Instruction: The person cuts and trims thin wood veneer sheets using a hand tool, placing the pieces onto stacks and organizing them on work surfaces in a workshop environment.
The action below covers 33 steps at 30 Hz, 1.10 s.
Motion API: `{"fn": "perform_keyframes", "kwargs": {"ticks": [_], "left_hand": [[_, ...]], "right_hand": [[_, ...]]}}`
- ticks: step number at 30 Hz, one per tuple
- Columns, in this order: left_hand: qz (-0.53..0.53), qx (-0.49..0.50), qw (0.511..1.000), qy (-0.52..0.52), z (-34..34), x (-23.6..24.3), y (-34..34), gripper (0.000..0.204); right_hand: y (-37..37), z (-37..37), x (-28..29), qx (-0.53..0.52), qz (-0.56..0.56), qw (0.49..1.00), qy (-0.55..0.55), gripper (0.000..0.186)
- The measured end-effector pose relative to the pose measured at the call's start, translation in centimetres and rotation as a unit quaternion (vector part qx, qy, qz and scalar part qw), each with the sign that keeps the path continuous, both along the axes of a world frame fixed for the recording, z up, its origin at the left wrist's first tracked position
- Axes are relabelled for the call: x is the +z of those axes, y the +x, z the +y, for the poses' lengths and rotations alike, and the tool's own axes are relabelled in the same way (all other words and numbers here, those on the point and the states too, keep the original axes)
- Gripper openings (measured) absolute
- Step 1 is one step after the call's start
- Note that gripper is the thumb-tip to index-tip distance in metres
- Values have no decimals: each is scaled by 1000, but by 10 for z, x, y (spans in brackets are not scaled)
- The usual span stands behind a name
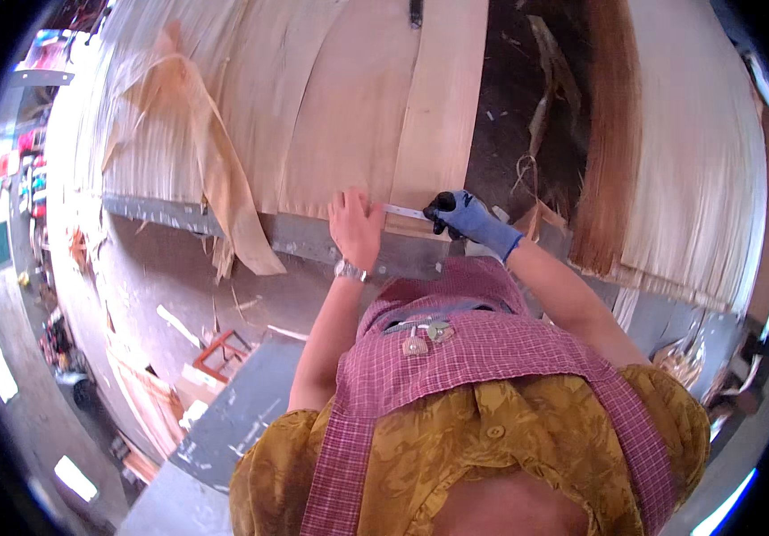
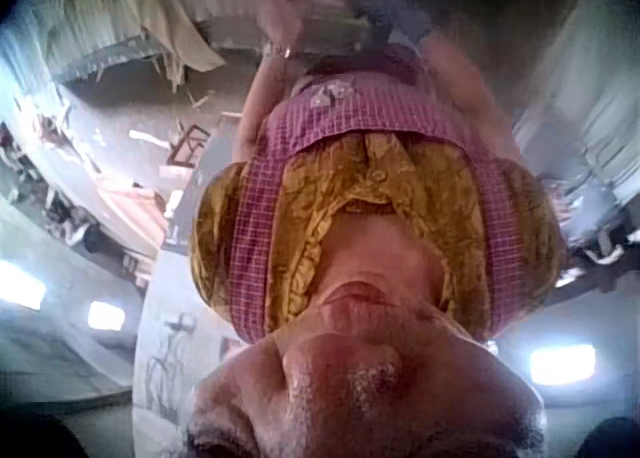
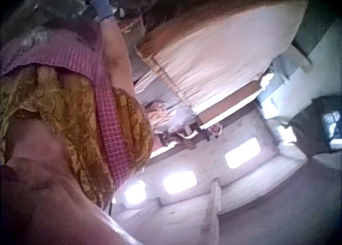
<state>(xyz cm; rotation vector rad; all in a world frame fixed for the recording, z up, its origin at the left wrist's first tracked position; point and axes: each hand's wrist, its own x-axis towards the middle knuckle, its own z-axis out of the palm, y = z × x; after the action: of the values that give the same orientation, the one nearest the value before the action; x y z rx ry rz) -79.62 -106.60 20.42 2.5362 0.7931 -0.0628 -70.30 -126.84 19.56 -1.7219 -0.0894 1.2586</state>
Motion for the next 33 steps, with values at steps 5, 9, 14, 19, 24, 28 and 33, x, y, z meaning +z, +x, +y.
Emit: {"fn": "perform_keyframes", "kwargs": {"ticks": [5,9,14,19,24,28,33], "left_hand": [[-61,-184,970,145,-54,-3,-38,51],[-20,-151,975,159,-59,-3,-47,55],[-43,-84,994,52,-37,2,-33,41],[-242,218,927,184,51,2,-18,38],[-134,102,959,226,106,-7,-18,42],[-131,57,964,224,115,-15,-16,39],[-111,80,973,186,127,1,65,51]], "right_hand": [[4,-8,-29,30,-51,998,35,26],[50,9,7,362,-456,813,-19,15],[99,112,52,208,-227,937,166,22],[60,227,21,172,14,976,134,23],[37,259,-12,198,-41,976,79,23],[98,253,-21,226,-319,919,56,21],[202,267,8,103,-230,967,36,22]]}}
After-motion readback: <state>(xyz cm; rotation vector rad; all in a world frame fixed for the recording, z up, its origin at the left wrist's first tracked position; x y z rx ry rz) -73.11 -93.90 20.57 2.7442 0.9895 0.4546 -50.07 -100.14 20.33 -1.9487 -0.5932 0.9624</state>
